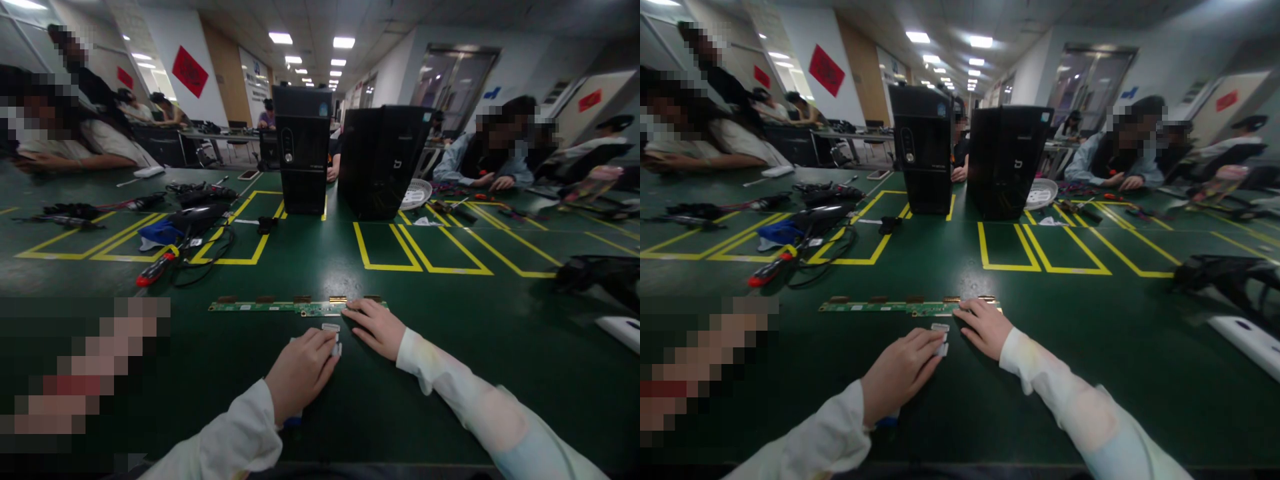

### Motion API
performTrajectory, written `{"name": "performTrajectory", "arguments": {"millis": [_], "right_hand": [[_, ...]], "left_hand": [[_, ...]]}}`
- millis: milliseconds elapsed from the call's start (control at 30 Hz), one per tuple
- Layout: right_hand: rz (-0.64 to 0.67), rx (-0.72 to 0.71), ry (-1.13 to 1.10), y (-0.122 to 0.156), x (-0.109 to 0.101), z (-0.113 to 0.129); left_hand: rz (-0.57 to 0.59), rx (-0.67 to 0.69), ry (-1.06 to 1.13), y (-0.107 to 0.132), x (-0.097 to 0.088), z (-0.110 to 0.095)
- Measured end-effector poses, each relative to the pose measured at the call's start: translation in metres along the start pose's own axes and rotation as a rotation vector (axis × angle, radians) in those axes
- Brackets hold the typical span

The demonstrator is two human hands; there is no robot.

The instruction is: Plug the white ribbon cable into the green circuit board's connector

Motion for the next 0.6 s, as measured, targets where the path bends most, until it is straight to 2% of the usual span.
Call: {"name": "performTrajectory", "arguments": {"millis": [300,600], "right_hand": [[-0.003,0.003,0.012,0.0003,0.0005,0.0030],[0.006,0.010,0.030,0.0004,-0.0011,0.0048]], "left_hand": [[-0.002,-0.025,-0.028,0.0040,0.0089,0.0024],[0.012,-0.014,-0.024,0.0065,0.0097,0.0017]]}}
Point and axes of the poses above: each hand's wrist, its own y-axis away from the middle knuckle, its own x-axis out of the palm, z = x × y, the point moved 4 cm from there along -y, towards the middle knuckle, and after that the axes turned 10 degrees about -z, right-handed, at the moved point
